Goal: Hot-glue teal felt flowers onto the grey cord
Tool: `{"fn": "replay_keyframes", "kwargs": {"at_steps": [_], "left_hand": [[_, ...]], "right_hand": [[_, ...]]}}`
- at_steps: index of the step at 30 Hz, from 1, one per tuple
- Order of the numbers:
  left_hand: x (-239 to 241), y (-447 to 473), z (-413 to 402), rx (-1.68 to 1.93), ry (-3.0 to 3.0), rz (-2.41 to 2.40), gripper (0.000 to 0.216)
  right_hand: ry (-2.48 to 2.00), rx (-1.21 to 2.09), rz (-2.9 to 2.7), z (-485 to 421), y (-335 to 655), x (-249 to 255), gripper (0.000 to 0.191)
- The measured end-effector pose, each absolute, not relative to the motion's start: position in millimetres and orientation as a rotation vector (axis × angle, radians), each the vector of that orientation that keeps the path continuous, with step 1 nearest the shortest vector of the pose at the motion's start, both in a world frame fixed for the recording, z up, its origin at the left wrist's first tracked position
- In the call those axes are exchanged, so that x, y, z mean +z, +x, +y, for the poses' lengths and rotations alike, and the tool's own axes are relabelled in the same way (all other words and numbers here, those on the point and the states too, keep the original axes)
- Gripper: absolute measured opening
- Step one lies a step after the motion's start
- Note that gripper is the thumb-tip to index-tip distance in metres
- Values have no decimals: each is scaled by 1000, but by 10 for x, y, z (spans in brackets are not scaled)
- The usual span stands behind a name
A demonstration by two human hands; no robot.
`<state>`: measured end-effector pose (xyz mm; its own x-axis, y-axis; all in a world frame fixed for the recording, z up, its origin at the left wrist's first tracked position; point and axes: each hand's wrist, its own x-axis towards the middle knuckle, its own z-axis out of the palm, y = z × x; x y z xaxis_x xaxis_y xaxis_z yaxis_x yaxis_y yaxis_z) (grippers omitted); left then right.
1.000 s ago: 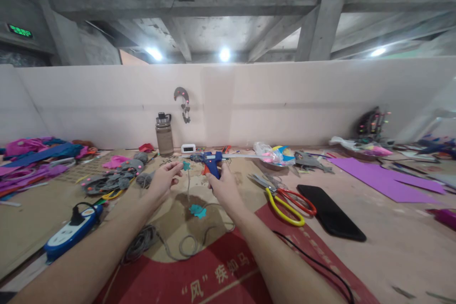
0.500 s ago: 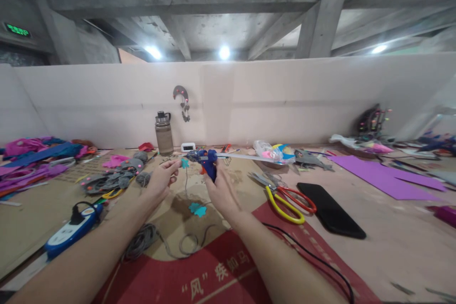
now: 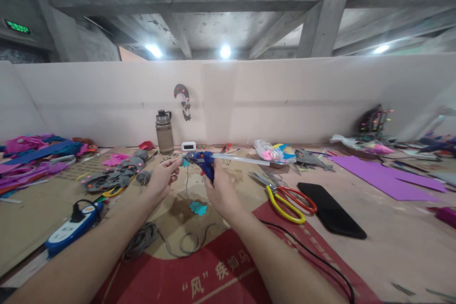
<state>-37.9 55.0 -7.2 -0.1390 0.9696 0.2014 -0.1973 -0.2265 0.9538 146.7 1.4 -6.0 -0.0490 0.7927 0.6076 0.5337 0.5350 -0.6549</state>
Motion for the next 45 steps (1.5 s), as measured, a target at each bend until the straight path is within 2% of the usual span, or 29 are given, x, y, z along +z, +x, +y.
{"fn": "replay_keyframes", "kwargs": {"at_steps": [10, 45], "left_hand": [[-41, -360, 514, 1558, 1136, 1024, 37], [-46, -359, 507, 1549, 1184, 1018, 35]], "right_hand": [[-1119, 292, -1786, -42, 1467, -20, 39], [-1135, 248, -1752, -42, 1476, -31, 34]]}}
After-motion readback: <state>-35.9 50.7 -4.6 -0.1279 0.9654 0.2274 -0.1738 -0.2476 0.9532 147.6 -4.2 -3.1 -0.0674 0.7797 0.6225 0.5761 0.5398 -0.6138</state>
